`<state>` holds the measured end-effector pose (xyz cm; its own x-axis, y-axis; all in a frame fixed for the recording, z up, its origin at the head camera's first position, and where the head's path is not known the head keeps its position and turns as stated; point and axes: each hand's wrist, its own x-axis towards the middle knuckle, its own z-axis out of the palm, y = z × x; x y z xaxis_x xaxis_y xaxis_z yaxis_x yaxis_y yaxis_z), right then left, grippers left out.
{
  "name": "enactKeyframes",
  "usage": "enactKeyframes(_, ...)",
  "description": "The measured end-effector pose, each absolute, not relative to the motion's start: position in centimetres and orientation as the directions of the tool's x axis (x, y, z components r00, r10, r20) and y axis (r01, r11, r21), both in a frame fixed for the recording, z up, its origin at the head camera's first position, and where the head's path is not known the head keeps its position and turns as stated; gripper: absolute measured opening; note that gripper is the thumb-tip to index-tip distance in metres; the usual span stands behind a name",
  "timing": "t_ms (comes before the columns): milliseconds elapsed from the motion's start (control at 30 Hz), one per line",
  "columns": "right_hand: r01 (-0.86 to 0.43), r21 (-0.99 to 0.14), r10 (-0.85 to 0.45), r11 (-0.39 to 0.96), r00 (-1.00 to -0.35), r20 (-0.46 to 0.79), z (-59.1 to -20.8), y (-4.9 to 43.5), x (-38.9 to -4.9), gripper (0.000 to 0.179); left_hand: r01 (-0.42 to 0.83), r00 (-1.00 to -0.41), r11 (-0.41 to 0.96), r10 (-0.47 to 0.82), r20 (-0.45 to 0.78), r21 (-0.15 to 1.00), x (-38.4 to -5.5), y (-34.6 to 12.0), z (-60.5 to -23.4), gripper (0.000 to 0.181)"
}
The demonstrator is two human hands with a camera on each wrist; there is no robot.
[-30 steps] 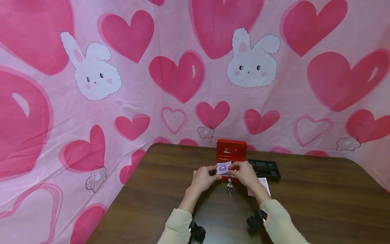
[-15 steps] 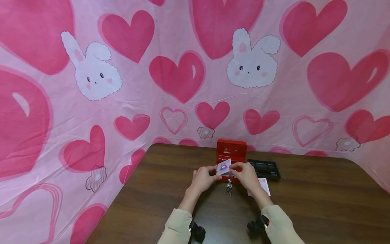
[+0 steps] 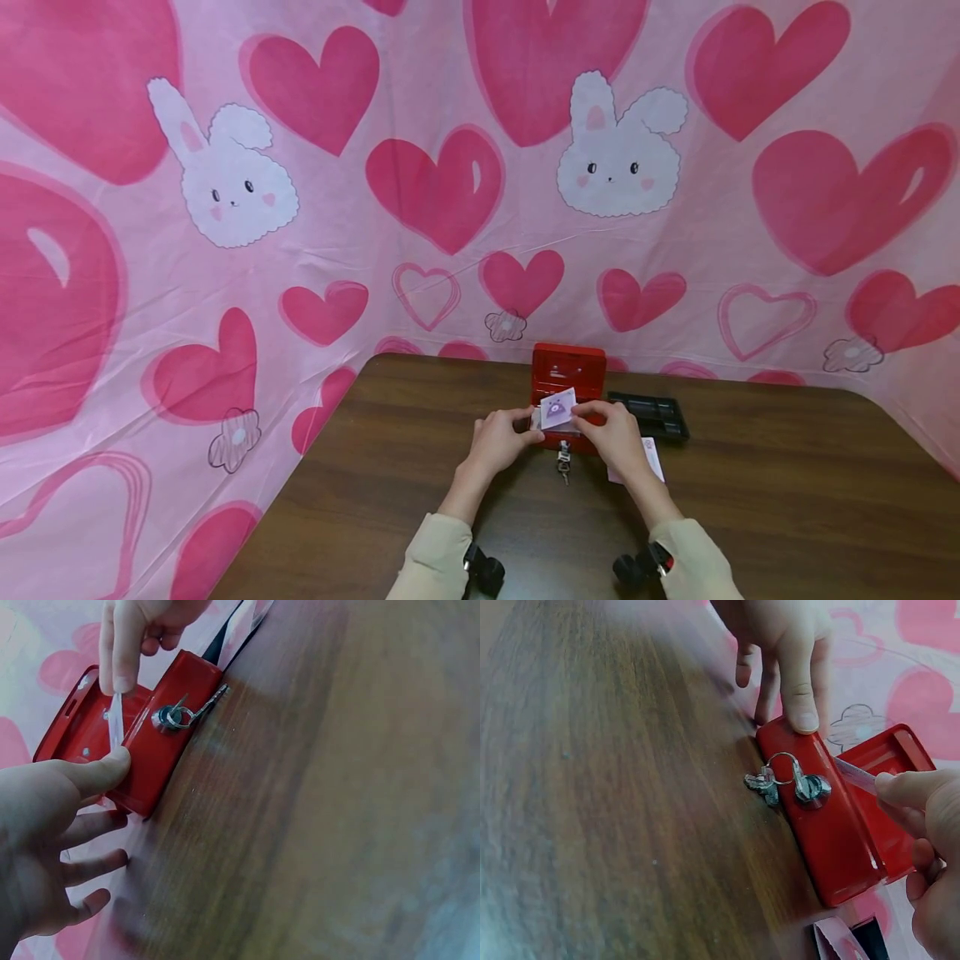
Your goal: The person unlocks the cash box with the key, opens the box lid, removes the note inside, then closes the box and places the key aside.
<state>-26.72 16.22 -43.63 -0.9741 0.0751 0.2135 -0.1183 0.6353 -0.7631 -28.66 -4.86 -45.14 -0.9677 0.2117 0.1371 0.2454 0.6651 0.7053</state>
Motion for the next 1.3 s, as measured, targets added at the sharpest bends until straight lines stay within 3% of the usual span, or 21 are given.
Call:
enactKeyframes(600,-0.182,-0.718,0.127,0.672,-0.927,0.354,-42.7,19.5,-25.0,0.023,0.302,-0.953,0.733,0.226,0.2,0.61,-28.4,-5.0,-44.8,0.047)
enactKeyframes(1067,-0.228,-0.718,0.138,0.658,-0.901,0.412,-41.2,23.7,-24.1,0.026,0.347,-0.935,0.788,0.252,0.248,0.509,-28.4,-4.8,-44.4,0.043)
enactKeyframes(1300,-0.209,-0.702,0.106,0.681,-0.92,0.377,-40.5,26.0,-23.3,0.029,0.385,-0.915,0.811,0.275,0.294,0.441,-28.4,-4.9,-44.2,0.038)
